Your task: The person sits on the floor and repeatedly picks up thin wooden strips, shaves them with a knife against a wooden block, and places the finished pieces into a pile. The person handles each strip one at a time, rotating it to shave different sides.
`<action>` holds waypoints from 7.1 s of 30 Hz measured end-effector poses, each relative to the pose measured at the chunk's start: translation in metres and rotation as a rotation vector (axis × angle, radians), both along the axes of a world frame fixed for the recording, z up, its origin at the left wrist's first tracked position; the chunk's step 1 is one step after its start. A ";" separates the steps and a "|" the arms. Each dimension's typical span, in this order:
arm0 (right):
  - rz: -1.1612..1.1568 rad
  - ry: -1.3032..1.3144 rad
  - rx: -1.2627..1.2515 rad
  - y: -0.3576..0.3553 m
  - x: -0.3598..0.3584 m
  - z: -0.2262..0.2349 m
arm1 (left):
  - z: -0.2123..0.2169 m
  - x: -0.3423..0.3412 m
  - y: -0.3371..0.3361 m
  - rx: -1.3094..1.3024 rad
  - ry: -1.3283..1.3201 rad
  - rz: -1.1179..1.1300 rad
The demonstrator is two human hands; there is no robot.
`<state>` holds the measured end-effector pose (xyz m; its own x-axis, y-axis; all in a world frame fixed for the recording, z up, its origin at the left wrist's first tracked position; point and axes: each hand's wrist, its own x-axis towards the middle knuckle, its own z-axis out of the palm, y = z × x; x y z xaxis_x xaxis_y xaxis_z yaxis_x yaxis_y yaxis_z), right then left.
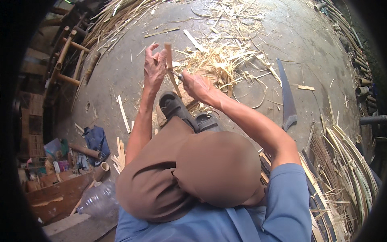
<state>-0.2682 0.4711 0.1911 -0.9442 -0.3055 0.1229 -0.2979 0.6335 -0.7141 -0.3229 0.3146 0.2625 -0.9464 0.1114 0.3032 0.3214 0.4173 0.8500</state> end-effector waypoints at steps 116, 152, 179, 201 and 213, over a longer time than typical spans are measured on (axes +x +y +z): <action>-0.021 -0.414 -0.407 -0.053 0.051 -0.100 | -0.040 0.077 -0.054 -0.053 -0.230 0.491; -0.128 -0.953 -0.251 0.021 0.086 -0.100 | -0.172 0.101 -0.151 0.989 -0.179 0.730; -0.276 -0.650 -0.219 0.061 0.141 -0.070 | -0.168 0.479 -0.316 -0.630 -0.477 1.161; -0.283 -0.677 -0.302 0.054 0.154 -0.061 | -0.167 0.334 -0.246 -0.070 -0.738 0.729; -0.166 -0.795 -0.452 -0.013 0.141 -0.055 | -0.153 0.171 -0.144 0.820 -1.296 -0.258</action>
<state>-0.1275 0.4585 0.1359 -0.8291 -0.2403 -0.5048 0.4546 0.2359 -0.8589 -0.1523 0.1703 0.1100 -0.5819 0.5260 -0.6202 -0.8000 -0.2329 0.5530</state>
